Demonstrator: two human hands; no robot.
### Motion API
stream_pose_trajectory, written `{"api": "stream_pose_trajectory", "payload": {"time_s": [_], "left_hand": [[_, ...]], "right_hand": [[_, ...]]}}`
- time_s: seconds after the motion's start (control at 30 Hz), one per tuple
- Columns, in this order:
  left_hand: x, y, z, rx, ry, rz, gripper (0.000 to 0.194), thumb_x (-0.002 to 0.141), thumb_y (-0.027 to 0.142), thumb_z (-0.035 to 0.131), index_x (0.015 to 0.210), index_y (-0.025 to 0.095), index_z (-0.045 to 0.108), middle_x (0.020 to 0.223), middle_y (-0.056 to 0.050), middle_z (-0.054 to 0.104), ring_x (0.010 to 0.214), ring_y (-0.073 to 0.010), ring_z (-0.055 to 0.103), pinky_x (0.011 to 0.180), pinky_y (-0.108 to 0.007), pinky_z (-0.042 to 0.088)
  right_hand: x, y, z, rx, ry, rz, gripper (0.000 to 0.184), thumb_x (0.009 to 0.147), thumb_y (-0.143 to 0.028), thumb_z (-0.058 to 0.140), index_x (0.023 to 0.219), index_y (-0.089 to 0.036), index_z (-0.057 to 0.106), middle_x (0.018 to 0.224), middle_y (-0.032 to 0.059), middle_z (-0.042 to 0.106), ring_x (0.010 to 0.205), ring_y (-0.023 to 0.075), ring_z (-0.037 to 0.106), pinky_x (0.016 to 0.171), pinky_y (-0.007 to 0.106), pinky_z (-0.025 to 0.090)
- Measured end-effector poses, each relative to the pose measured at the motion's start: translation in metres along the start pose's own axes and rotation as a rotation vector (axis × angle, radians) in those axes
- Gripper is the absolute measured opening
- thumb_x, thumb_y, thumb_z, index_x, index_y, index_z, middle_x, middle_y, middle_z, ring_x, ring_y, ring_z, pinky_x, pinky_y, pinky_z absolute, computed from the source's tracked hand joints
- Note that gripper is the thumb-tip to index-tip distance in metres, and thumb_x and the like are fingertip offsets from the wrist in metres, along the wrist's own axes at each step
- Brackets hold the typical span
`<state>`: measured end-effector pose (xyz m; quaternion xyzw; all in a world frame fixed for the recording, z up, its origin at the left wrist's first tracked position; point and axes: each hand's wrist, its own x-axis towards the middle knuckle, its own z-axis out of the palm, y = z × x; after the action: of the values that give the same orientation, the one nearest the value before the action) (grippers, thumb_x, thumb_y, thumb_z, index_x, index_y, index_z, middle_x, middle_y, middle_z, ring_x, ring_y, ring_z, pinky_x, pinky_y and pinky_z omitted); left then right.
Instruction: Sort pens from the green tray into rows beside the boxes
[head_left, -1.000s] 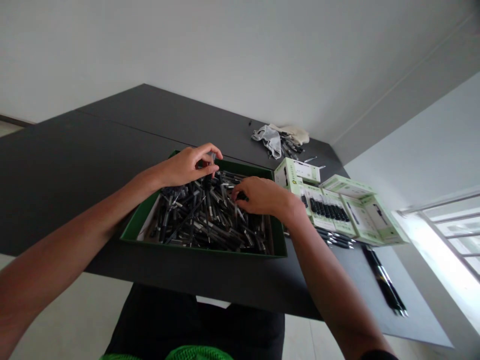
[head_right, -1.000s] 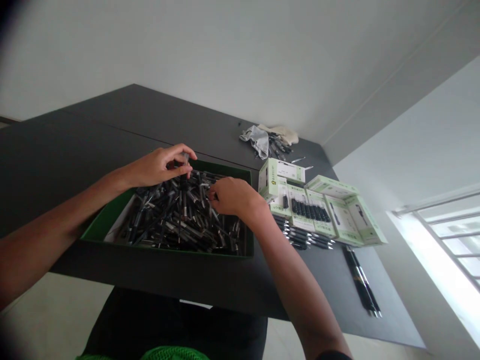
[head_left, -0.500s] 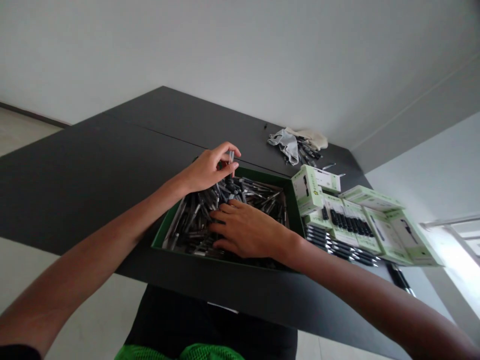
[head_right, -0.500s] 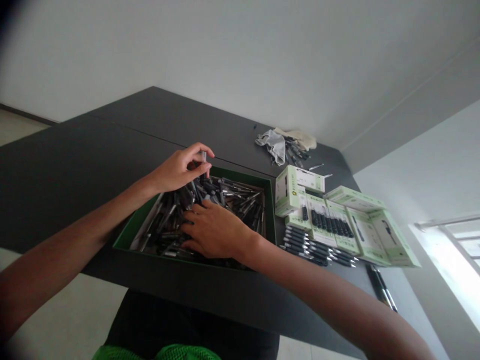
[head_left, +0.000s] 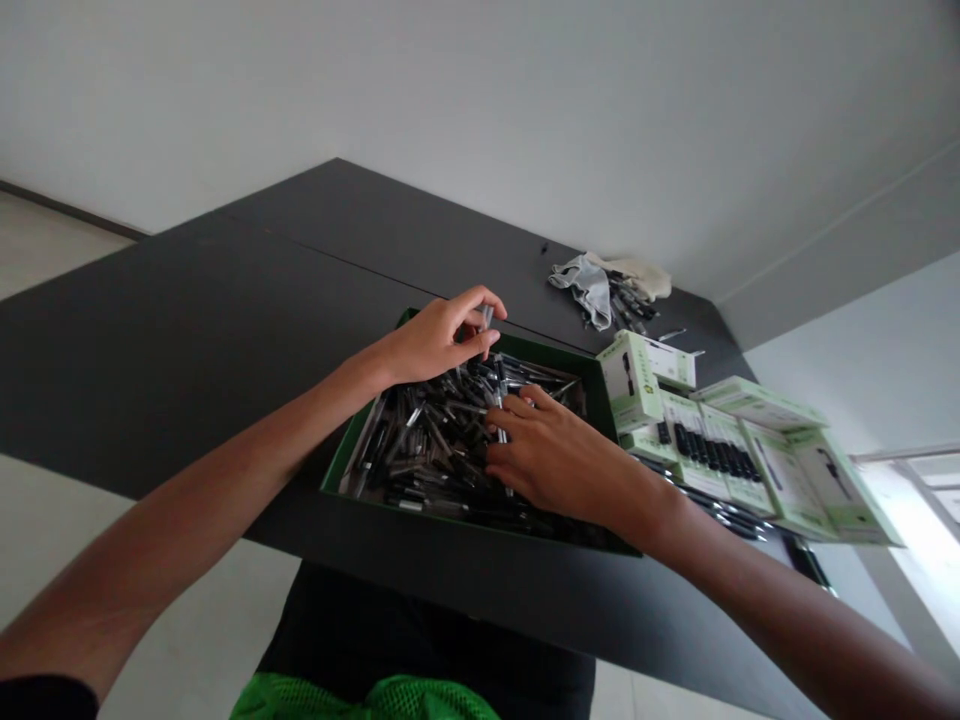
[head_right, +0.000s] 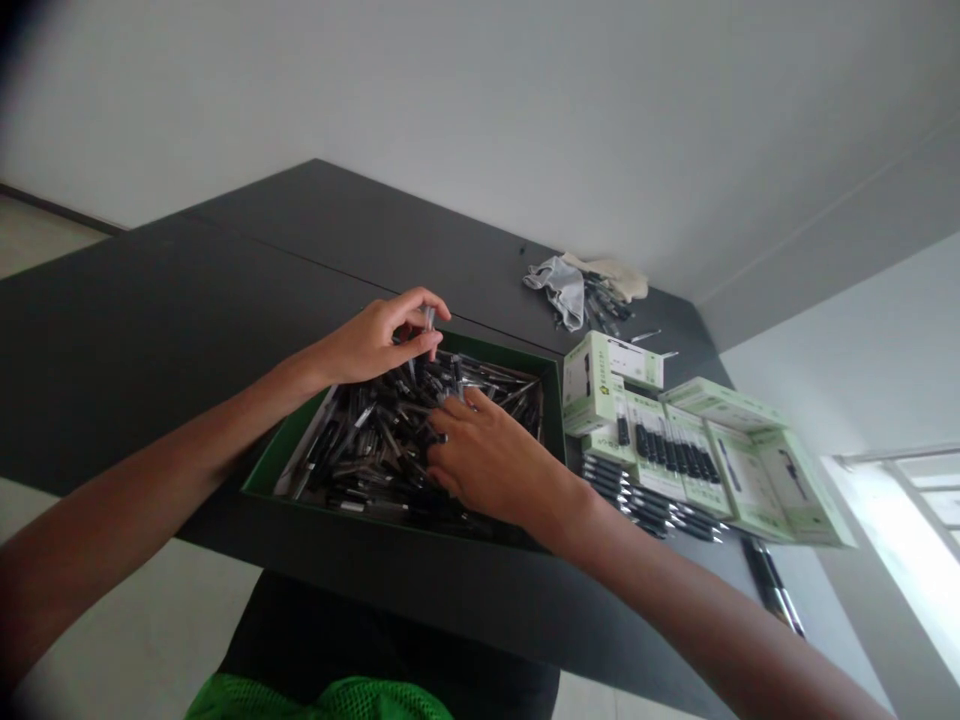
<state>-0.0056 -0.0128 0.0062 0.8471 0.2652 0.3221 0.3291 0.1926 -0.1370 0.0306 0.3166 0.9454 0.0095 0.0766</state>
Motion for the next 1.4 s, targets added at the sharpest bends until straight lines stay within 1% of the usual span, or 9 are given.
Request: {"api": "stream_pose_trajectory", "payload": {"time_s": [0.13, 0.23, 0.37, 0.6, 0.87, 1.17, 1.27, 1.33, 1.4], "left_hand": [[0.001, 0.001, 0.0, -0.004, 0.004, 0.005, 0.021, 0.099, 0.033, 0.057, 0.117, 0.021, 0.055, 0.079, 0.001, 0.077, 0.073, -0.0177, 0.071, 0.073, -0.031, 0.049], [0.001, 0.0, 0.0, -0.011, 0.008, 0.01, 0.022, 0.1, 0.033, 0.057, 0.117, 0.021, 0.055, 0.079, 0.001, 0.077, 0.072, -0.0176, 0.07, 0.072, -0.031, 0.048], [0.0, -0.001, 0.0, -0.023, 0.014, 0.014, 0.023, 0.1, 0.034, 0.057, 0.118, 0.02, 0.056, 0.079, 0.0, 0.077, 0.07, -0.0167, 0.068, 0.07, -0.03, 0.047], [0.0, -0.003, 0.0, -0.054, 0.025, 0.027, 0.021, 0.1, 0.03, 0.059, 0.119, 0.02, 0.057, 0.081, 0.0, 0.077, 0.072, -0.0159, 0.069, 0.072, -0.029, 0.048], [0.0, -0.004, 0.001, -0.041, 0.034, 0.048, 0.022, 0.099, 0.029, 0.058, 0.119, 0.019, 0.057, 0.08, 0.0, 0.076, 0.072, -0.0148, 0.068, 0.073, -0.028, 0.047], [0.0, -0.003, 0.001, -0.028, 0.009, 0.058, 0.021, 0.1, 0.029, 0.057, 0.118, 0.019, 0.056, 0.079, 0.001, 0.076, 0.073, -0.0153, 0.069, 0.074, -0.029, 0.048], [0.0, -0.003, 0.001, -0.044, 0.021, 0.065, 0.025, 0.101, 0.033, 0.059, 0.121, 0.019, 0.053, 0.083, 0.0, 0.078, 0.075, -0.0159, 0.07, 0.075, -0.029, 0.048], [0.0, -0.003, 0.001, -0.088, 0.031, 0.051, 0.03, 0.101, 0.037, 0.062, 0.122, 0.019, 0.051, 0.086, -0.001, 0.081, 0.075, -0.0163, 0.072, 0.075, -0.029, 0.048], [0.001, -0.004, 0.001, -0.147, 0.023, 0.031, 0.032, 0.101, 0.043, 0.065, 0.117, 0.019, 0.052, 0.089, -0.003, 0.083, 0.078, -0.0171, 0.074, 0.075, -0.029, 0.049]], "right_hand": [[0.027, -0.003, 0.001, 0.015, 0.058, -0.054, 0.018, 0.105, -0.029, 0.065, 0.101, -0.02, 0.08, 0.112, 0.0107, 0.072, 0.107, 0.0265, 0.06, 0.091, 0.04, 0.041], [0.051, -0.008, 0.009, 0.004, 0.094, -0.119, 0.021, 0.107, -0.025, 0.059, 0.105, -0.02, 0.079, 0.109, 0.0087, 0.073, 0.106, 0.0264, 0.061, 0.09, 0.04, 0.041], [0.07, -0.012, 0.019, -0.06, 0.069, -0.143, 0.027, 0.108, -0.016, 0.053, 0.098, -0.018, 0.079, 0.104, 0.0077, 0.075, 0.106, 0.0275, 0.063, 0.091, 0.041, 0.041], [0.066, -0.02, 0.014, -0.099, 0.029, -0.061, 0.02, 0.102, -0.014, 0.062, 0.094, -0.018, 0.08, 0.097, 0.0081, 0.078, 0.102, 0.0279, 0.066, 0.09, 0.042, 0.043], [0.057, -0.024, 0.017, -0.149, 0.056, 0.033, 0.023, 0.104, -0.016, 0.061, 0.092, -0.018, 0.08, 0.098, 0.0088, 0.077, 0.101, 0.0283, 0.066, 0.091, 0.042, 0.042], [0.056, -0.018, 0.025, -0.165, 0.106, -0.061, 0.021, 0.103, -0.017, 0.062, 0.091, -0.019, 0.079, 0.102, 0.01, 0.075, 0.105, 0.0282, 0.064, 0.09, 0.042, 0.044], [0.052, -0.012, 0.023, -0.033, 0.157, -0.1, 0.016, 0.102, -0.017, 0.064, 0.094, -0.015, 0.078, 0.101, 0.0108, 0.075, 0.104, 0.0268, 0.066, 0.092, 0.041, 0.048], [0.044, -0.008, 0.018, 0.206, 0.234, -0.085, 0.011, 0.101, -0.018, 0.068, 0.098, -0.015, 0.078, 0.098, 0.0084, 0.077, 0.097, 0.0225, 0.069, 0.091, 0.037, 0.051], [0.033, -0.003, 0.01, 0.496, 0.362, -0.012, 0.008, 0.099, -0.019, 0.07, 0.101, -0.016, 0.077, 0.095, 0.0047, 0.079, 0.088, 0.0174, 0.072, 0.085, 0.031, 0.054]]}}
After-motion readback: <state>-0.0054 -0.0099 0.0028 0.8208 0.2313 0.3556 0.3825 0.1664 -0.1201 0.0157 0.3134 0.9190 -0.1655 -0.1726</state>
